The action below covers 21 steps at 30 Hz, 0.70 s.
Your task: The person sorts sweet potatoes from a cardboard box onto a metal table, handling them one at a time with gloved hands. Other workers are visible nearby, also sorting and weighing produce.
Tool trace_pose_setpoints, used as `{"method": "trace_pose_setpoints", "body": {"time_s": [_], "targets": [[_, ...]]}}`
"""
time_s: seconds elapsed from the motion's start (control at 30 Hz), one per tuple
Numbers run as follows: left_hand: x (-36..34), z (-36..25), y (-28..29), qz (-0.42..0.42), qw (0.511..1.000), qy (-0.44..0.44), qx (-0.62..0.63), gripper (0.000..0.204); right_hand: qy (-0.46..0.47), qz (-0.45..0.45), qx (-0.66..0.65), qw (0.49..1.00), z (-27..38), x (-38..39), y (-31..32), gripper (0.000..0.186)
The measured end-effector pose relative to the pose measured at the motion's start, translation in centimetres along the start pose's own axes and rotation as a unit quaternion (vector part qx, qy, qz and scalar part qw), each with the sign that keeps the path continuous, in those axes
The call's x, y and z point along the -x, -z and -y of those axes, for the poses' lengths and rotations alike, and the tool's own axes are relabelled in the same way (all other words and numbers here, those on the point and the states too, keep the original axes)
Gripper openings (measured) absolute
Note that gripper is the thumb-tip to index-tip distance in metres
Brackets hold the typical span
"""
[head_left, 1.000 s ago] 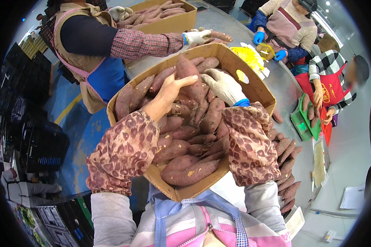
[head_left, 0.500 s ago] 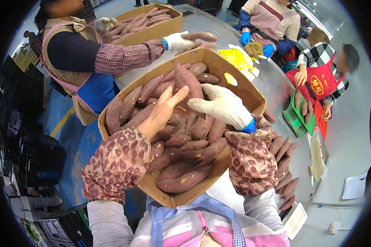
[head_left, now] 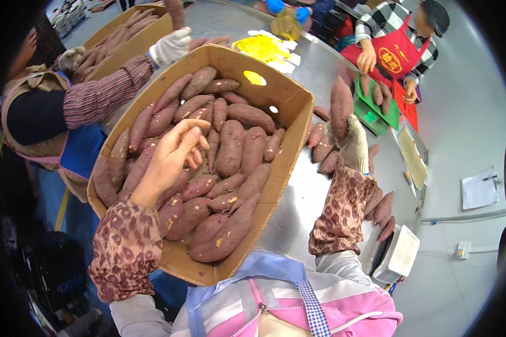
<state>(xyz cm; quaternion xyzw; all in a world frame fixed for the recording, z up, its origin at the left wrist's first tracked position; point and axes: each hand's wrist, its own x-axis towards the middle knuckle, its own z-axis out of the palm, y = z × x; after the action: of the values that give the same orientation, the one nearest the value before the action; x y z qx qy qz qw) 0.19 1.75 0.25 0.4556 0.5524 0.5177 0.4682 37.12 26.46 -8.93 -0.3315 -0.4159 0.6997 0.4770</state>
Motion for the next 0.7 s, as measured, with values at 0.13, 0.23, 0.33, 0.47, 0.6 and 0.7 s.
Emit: {"method": "trace_pose_setpoints", "body": {"time_s": [0.13, 0.23, 0.33, 0.47, 0.6, 0.7], "targets": [[0.1, 0.1, -0.6, 0.011, 1.0, 0.004, -0.021, 0.03, -0.043, -0.219, 0.169, 0.96, -0.7, 0.5, 4.8, 0.067], [0.1, 0.2, -0.8, 0.014, 0.998, 0.02, -0.058, 0.028, -0.083, -0.188, 0.382, 0.901, 0.2, 0.9, 5.3, 0.056], [0.1, 0.4, -0.7, 0.024, 0.996, 0.027, -0.082, 0.024, -0.139, -0.18, 0.615, 0.755, 0.0, -0.1, 4.4, 0.069], [0.2, 0.6, -0.8, 0.04, 0.995, 0.033, -0.087, 0.022, -0.151, -0.216, 0.688, 0.677, -1.3, -1.9, 3.3, 0.079], [0.3, 0.6, -0.9, 0.043, 0.993, 0.033, -0.101, 0.021, -0.157, -0.212, 0.69, 0.674, -1.4, -2.5, 3.2, 0.078], [0.2, 0.7, -0.9, 0.049, 0.992, 0.03, -0.114, 0.02, -0.153, -0.201, 0.708, 0.66, -0.5, -2.0, 3.3, 0.076]]}}
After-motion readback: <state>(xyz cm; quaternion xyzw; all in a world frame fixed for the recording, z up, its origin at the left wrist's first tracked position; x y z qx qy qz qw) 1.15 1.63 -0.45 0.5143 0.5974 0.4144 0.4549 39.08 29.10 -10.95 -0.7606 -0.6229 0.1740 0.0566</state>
